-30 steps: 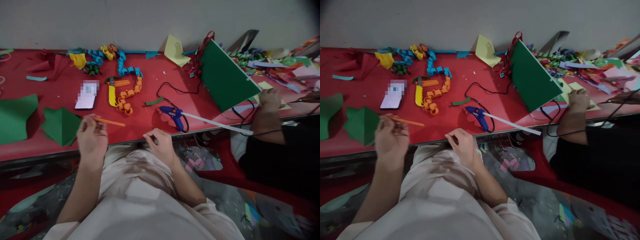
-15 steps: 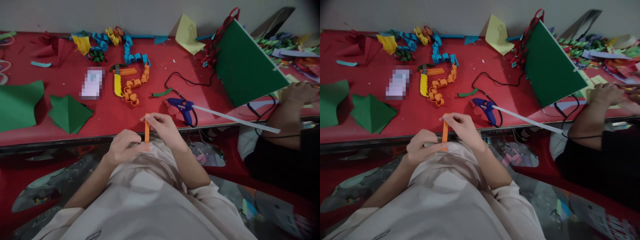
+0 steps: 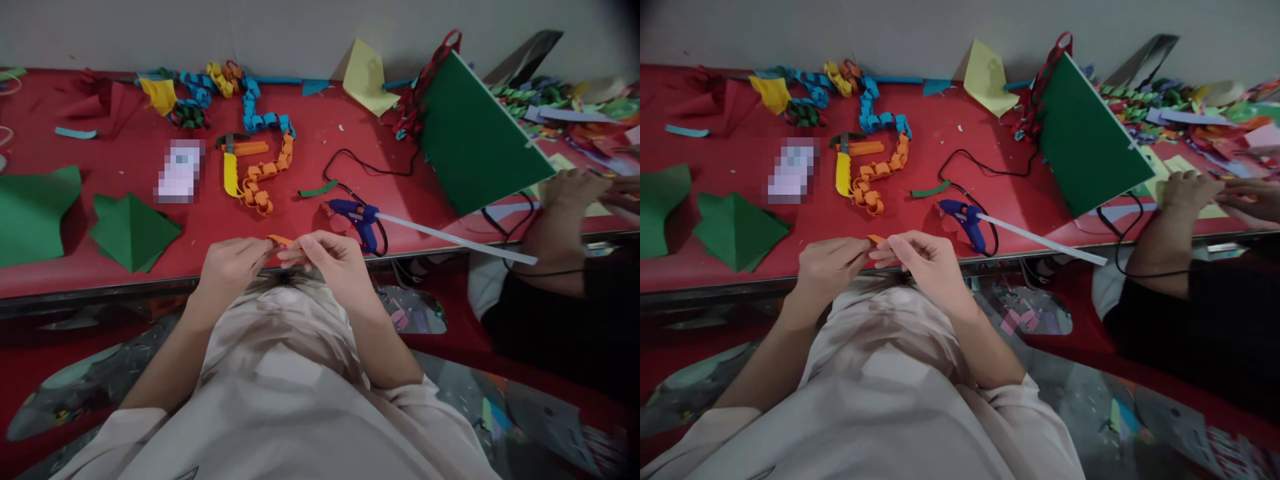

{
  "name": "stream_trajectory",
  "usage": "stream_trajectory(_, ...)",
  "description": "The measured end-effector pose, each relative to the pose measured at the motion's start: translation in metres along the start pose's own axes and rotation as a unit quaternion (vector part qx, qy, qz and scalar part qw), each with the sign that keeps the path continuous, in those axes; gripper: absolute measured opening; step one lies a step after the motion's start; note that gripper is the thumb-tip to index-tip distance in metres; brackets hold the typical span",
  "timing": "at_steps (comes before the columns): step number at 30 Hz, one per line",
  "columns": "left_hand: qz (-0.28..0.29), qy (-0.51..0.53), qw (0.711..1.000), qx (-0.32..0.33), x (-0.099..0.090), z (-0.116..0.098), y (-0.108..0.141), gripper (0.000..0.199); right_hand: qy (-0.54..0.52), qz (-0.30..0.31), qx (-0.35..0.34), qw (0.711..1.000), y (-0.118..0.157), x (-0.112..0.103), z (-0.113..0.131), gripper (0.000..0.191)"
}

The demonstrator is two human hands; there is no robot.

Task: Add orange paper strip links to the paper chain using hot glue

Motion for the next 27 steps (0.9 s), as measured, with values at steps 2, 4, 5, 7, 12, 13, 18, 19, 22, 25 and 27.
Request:
stream_trajectory(2,-0.001,-0.025,1.000,0.017,-0.005,-0.001,-0.005,0.019,-0.027,-0.016,0.005,1.000,0.003,-0.003,-0.007,0.028)
stream_trajectory(4,-0.001,-0.034,0.999,0.038,-0.009,-0.003,-0.008,0.022,-0.054,-0.030,0.009,0.998,0.004,-0.007,-0.012,0.027)
stream_trajectory(5,0.004,-0.031,0.998,0.048,-0.011,-0.003,-0.009,0.024,-0.067,-0.036,0.015,0.997,0.004,-0.009,-0.014,0.027)
stream_trajectory(7,0.020,-0.013,0.998,0.060,-0.012,-0.003,-0.010,0.027,-0.099,-0.039,0.045,0.993,0.003,-0.012,-0.018,0.036)
stream_trajectory(12,0.020,0.027,0.999,0.027,-0.018,0.008,-0.009,0.028,-0.139,0.032,0.183,0.973,0.010,-0.006,-0.037,0.032)
stream_trajectory(13,0.016,0.037,0.999,0.015,-0.018,0.010,-0.009,0.029,-0.141,0.042,0.191,0.971,0.012,-0.005,-0.038,0.030)
stream_trajectory(18,-0.027,0.088,0.995,-0.042,-0.016,0.007,-0.009,0.021,-0.124,0.033,0.165,0.978,0.021,0.000,-0.043,0.032)
stream_trajectory(19,-0.042,0.091,0.993,-0.056,-0.016,0.004,-0.010,0.018,-0.117,0.029,0.157,0.980,0.021,0.002,-0.045,0.033)
stream_trajectory(22,-0.052,0.135,0.980,-0.134,-0.013,0.000,-0.014,0.017,-0.101,0.017,0.122,0.987,0.015,0.003,-0.050,0.036)
stream_trajectory(25,0.012,0.278,0.940,-0.200,0.000,-0.004,-0.016,0.019,-0.079,0.008,0.072,0.994,0.006,-0.001,-0.052,0.035)
stream_trajectory(27,0.052,0.388,0.891,-0.232,0.010,-0.008,-0.014,0.024,-0.052,0.004,0.037,0.998,0.001,-0.005,-0.051,0.033)
Point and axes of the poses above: each hand's wrist, its own y-axis away from the middle knuckle, its own x-axis out of the palm, z = x × y, the point moved 7 cm from there along -y, towards the middle knuckle, and after that the axes turned 14 degrees about -y, right-handed, at the moved point
